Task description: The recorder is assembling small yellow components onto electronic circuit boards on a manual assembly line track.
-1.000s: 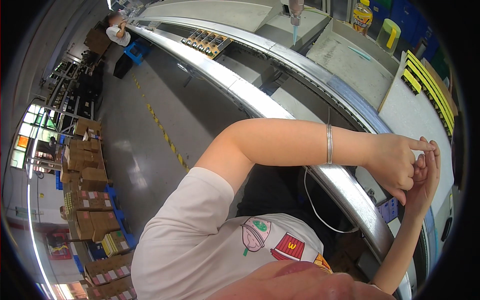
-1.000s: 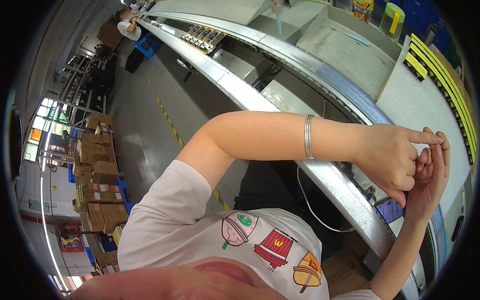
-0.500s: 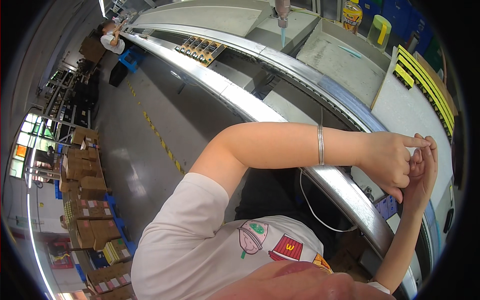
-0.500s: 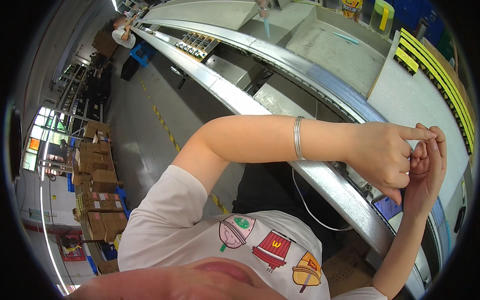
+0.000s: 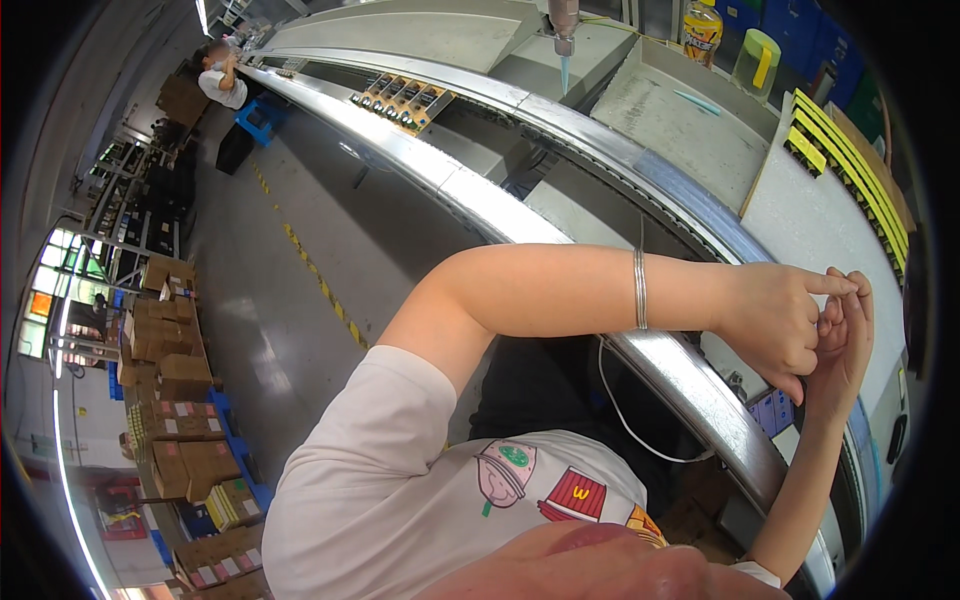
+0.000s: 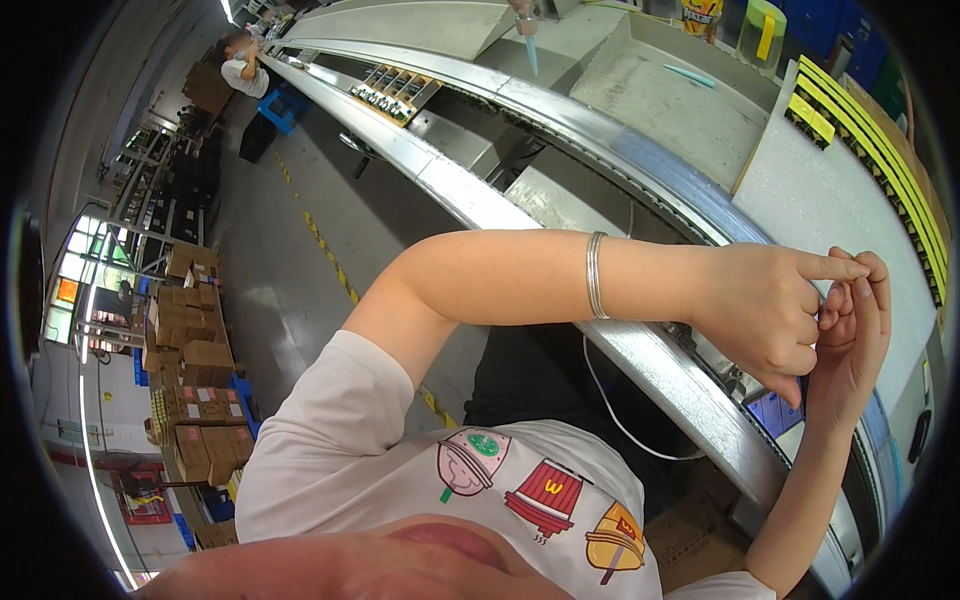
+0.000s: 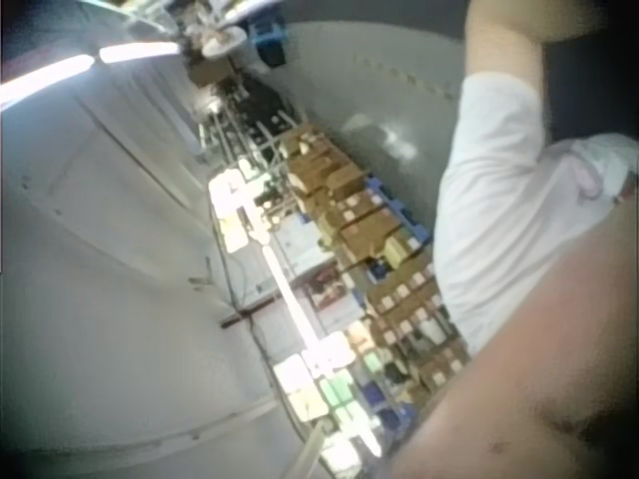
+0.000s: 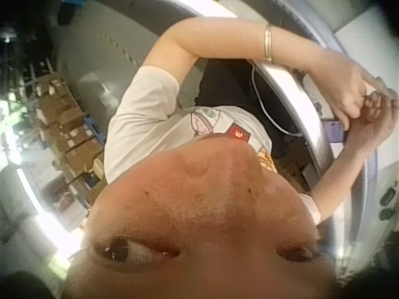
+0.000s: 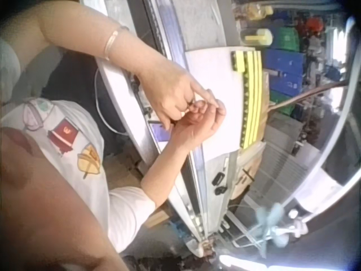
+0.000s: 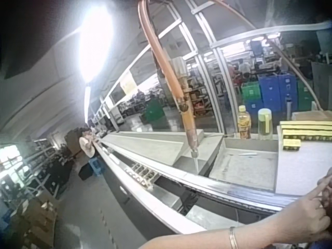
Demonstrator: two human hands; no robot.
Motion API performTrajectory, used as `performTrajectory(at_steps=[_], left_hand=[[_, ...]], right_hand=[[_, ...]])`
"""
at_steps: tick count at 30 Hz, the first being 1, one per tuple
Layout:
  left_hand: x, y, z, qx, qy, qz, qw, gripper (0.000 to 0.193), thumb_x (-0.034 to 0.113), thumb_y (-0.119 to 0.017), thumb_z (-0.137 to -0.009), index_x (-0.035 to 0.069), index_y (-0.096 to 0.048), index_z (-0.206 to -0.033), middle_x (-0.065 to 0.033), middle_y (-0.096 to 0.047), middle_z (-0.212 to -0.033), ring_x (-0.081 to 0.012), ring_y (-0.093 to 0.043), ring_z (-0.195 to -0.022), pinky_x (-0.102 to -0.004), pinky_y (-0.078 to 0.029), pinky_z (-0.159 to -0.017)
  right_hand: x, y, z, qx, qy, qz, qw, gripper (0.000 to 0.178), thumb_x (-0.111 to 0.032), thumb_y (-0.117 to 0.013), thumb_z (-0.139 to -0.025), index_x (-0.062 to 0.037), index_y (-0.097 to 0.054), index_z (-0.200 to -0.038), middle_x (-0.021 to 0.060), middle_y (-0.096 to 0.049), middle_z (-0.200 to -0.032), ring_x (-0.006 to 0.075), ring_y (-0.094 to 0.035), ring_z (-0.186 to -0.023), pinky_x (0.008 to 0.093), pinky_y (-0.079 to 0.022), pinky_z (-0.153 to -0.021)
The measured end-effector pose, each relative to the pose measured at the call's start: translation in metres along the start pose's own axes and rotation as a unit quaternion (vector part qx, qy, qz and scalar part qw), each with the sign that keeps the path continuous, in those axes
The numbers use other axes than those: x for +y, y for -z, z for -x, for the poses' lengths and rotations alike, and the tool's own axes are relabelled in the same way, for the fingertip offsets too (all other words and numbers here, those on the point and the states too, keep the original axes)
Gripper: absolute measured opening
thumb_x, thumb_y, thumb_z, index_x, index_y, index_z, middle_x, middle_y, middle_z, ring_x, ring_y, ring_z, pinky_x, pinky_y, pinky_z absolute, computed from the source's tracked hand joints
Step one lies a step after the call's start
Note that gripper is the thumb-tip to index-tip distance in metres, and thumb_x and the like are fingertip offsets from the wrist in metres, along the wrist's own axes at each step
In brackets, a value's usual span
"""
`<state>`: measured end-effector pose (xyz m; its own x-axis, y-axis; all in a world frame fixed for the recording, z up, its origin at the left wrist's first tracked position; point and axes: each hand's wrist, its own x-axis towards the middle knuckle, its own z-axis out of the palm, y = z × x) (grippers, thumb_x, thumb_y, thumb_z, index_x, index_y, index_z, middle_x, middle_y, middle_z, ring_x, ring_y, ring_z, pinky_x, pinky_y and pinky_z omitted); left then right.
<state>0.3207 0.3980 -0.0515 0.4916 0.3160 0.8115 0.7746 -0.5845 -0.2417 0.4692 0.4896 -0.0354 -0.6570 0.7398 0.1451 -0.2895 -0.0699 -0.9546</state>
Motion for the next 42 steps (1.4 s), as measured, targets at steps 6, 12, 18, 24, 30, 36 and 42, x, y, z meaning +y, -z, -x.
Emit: performTrajectory(at_steps=[6,12,18,24,30,36,42], left_hand=[[0.0,0.001,0.0,0.0,0.0,0.007,1.0,0.041,0.049,-0.068,-0.085,0.016,-0.064,-0.06,0.0026,-0.062,-0.059,-0.0181,-0.058,-0.056,-0.0496,-0.04,-0.114],[0.0,-0.001,0.001,-0.011,-0.001,-0.002,1.0,0.042,0.051,-0.065,-0.087,0.017,-0.067,-0.061,0.0034,-0.063,-0.06,-0.0184,-0.06,-0.057,-0.0494,-0.04,-0.114],[0.0,0.003,-0.001,-0.017,-0.001,-0.006,1.0,0.042,0.051,-0.066,-0.087,0.017,-0.067,-0.061,0.003,-0.063,-0.06,-0.0186,-0.06,-0.058,-0.0485,-0.04,-0.113],[0.0,0.003,0.0,-0.019,-0.004,0.005,1.0,0.041,0.049,-0.067,-0.087,0.017,-0.066,-0.061,0.0028,-0.063,-0.059,-0.0188,-0.061,-0.058,-0.0469,-0.039,-0.114],[0.001,0.011,-0.003,-0.002,0.0,0.029,1.0,0.038,0.044,-0.073,-0.084,0.015,-0.062,-0.061,0.0021,-0.062,-0.059,-0.0161,-0.061,-0.059,-0.0453,-0.038,-0.116],[0.001,0.013,-0.006,-0.008,0.009,0.027,1.0,0.04,0.043,-0.072,-0.086,0.015,-0.061,-0.06,0.0025,-0.061,-0.058,-0.0152,-0.061,-0.058,-0.0458,-0.037,-0.118],[0.001,0.019,-0.008,-0.016,0.015,0.019,1.0,0.041,0.043,-0.072,-0.087,0.015,-0.06,-0.06,0.0029,-0.058,-0.057,-0.0141,-0.06,-0.057,-0.0463,-0.036,-0.119]], right_hand=[[0.0,0.0,0.0,0.002,-0.007,-0.002,1.0,0.027,-0.018,-0.052,-0.104,-0.0034,-0.052,-0.126,0.0102,-0.067,-0.118,-0.0001,-0.052,-0.073,0.0125,-0.044,-0.063],[0.001,0.001,0.0,-0.003,-0.009,-0.003,1.0,0.027,-0.018,-0.052,-0.103,-0.0037,-0.052,-0.126,0.0097,-0.067,-0.117,-0.0001,-0.051,-0.073,0.0125,-0.043,-0.063],[-0.001,-0.001,-0.001,-0.007,-0.009,-0.004,1.0,0.026,-0.018,-0.052,-0.103,-0.0039,-0.052,-0.125,0.0093,-0.067,-0.117,0.0001,-0.051,-0.073,0.0125,-0.043,-0.062],[-0.001,-0.005,0.001,-0.005,0.006,-0.003,1.0,0.024,-0.018,-0.053,-0.102,-0.0041,-0.054,-0.122,0.0101,-0.067,-0.116,0.0005,-0.051,-0.073,0.0125,-0.042,-0.062],[-0.004,-0.009,0.003,-0.017,-0.002,-0.025,1.0,0.022,-0.016,-0.055,-0.101,-0.0041,-0.056,-0.119,0.0119,-0.067,-0.116,0.0015,-0.052,-0.074,0.0133,-0.043,-0.062],[-0.012,-0.019,0.006,-0.018,-0.004,-0.031,0.999,0.021,-0.015,-0.055,-0.1,-0.004,-0.057,-0.118,0.0132,-0.068,-0.115,0.0033,-0.054,-0.075,0.0147,-0.044,-0.063],[-0.013,-0.024,0.008,-0.027,-0.006,-0.05,0.998,0.021,-0.014,-0.056,-0.1,-0.0037,-0.057,-0.118,0.0135,-0.068,-0.115,0.005,-0.057,-0.077,0.0154,-0.046,-0.065]])
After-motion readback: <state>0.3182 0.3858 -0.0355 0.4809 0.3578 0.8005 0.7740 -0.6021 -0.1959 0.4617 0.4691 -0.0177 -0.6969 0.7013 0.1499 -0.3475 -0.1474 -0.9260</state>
